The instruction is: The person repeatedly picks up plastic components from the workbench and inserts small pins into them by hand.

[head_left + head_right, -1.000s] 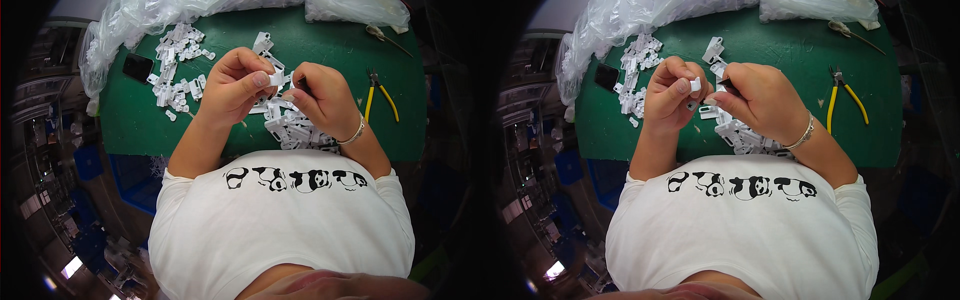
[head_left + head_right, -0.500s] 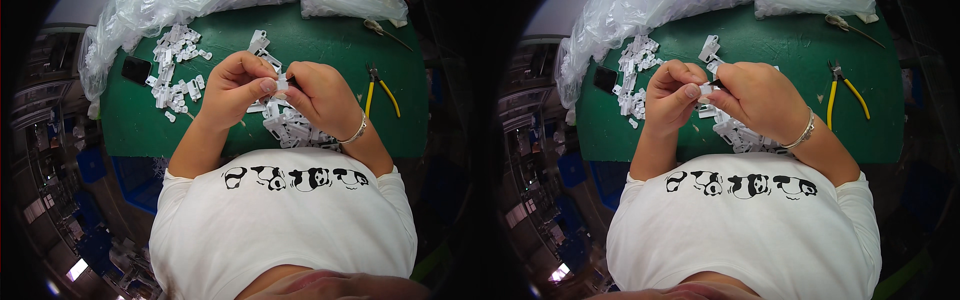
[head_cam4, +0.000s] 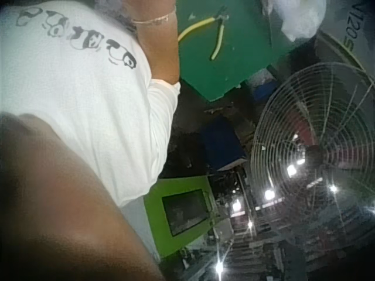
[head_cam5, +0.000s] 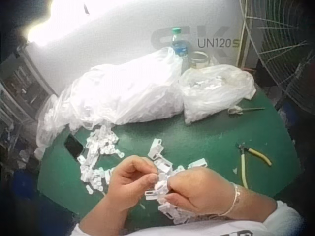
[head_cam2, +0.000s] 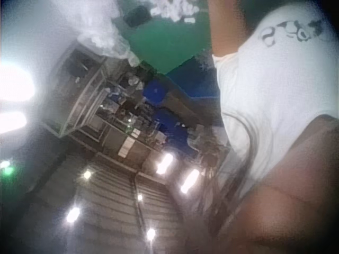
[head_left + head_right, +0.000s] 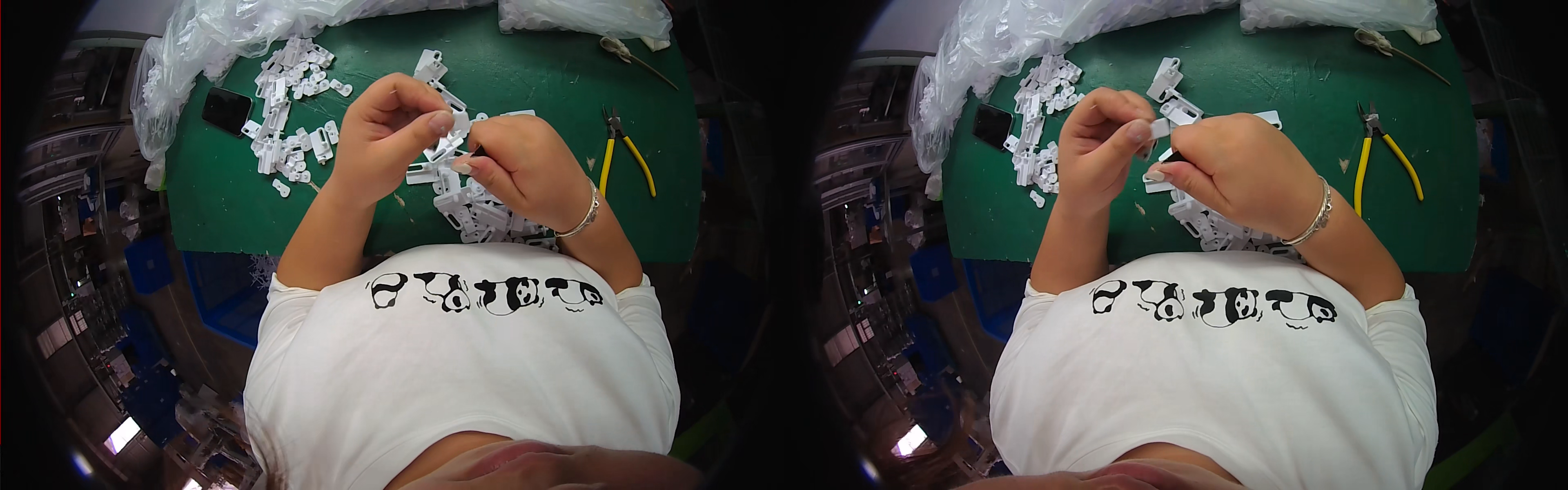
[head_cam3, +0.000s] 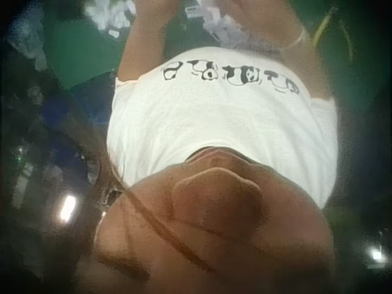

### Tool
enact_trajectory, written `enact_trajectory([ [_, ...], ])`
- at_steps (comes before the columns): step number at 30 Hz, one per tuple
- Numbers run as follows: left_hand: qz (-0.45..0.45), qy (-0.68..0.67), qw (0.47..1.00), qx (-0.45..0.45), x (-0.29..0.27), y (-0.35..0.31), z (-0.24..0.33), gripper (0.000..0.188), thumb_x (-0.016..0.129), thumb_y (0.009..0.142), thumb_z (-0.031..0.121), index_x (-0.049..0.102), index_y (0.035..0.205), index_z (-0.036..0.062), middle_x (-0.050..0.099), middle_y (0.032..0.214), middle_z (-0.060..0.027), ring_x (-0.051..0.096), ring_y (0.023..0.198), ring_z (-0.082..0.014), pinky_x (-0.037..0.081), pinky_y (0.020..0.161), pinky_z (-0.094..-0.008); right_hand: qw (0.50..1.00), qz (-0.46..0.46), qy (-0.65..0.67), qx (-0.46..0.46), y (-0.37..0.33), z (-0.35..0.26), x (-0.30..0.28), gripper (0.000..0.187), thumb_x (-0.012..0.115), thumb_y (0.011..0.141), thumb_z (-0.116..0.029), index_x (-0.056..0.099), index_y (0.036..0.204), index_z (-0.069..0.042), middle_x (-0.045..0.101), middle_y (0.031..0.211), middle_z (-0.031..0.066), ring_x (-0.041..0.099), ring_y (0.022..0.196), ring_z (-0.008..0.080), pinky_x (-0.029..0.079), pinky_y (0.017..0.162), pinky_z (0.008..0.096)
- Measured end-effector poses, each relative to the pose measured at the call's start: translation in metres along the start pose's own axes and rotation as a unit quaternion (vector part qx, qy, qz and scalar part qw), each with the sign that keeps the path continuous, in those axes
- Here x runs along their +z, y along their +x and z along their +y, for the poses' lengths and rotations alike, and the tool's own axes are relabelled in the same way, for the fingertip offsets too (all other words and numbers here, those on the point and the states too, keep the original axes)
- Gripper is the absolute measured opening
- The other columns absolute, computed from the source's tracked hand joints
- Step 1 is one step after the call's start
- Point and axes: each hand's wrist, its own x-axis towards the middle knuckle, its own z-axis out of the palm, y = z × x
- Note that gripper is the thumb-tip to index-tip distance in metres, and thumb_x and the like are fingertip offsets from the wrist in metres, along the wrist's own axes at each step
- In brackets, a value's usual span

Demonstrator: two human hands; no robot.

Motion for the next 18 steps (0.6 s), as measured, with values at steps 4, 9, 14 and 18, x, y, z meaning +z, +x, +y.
enact_trajectory([
  [4, -0.061, 0.416, 0.906, 0.039, 0.003, 0.008, -0.006, 0.010, 0.071, 0.078, 0.009, 0.065, 0.085, 0.0043, 0.064, 0.081, -0.0061, 0.057, 0.073, -0.0202, 0.047, 0.070, -0.0334, 0.996, 0.070, 0.005, -0.056, 0.000, 0.001, 0.002, 0.029, 0.062, 0.089, -0.027, 0.053, 0.074, -0.004, 0.052, 0.062, 0.0123, 0.052, 0.057, 0.0316, 0.041, 0.053, 0.0393],
  [9, -0.206, 0.519, 0.822, 0.110, -0.007, 0.013, -0.004, 0.019, 0.068, 0.077, 0.003, 0.067, 0.095, 0.0053, 0.063, 0.080, -0.0080, 0.058, 0.080, -0.0258, 0.046, 0.073, -0.0357, 0.995, 0.084, 0.006, -0.052, -0.002, 0.002, 0.001, 0.026, 0.064, 0.087, -0.025, 0.054, 0.076, -0.003, 0.050, 0.061, 0.0112, 0.049, 0.054, 0.0307, 0.039, 0.050, 0.0370],
  [14, 0.037, 0.683, 0.719, 0.126, -0.065, 0.019, 0.043, 0.026, 0.070, 0.077, 0.009, 0.070, 0.103, 0.0077, 0.066, 0.079, -0.0085, 0.060, 0.076, -0.0244, 0.046, 0.069, -0.0362, 0.995, 0.092, 0.002, -0.024, -0.002, -0.001, 0.001, 0.028, 0.064, 0.088, -0.024, 0.053, 0.074, -0.003, 0.050, 0.060, 0.0107, 0.049, 0.053, 0.0295, 0.039, 0.050, 0.0363],
  [18, 0.138, 0.745, 0.647, -0.091, -0.095, 0.009, 0.044, 0.033, 0.072, 0.076, 0.021, 0.068, 0.105, 0.0060, 0.066, 0.078, -0.0097, 0.061, 0.074, -0.0251, 0.047, 0.068, -0.0358, 0.996, 0.081, 0.020, -0.020, 0.001, -0.001, 0.003, 0.027, 0.063, 0.089, -0.024, 0.053, 0.074, -0.003, 0.050, 0.060, 0.0107, 0.048, 0.052, 0.0290, 0.038, 0.050, 0.0359],
])
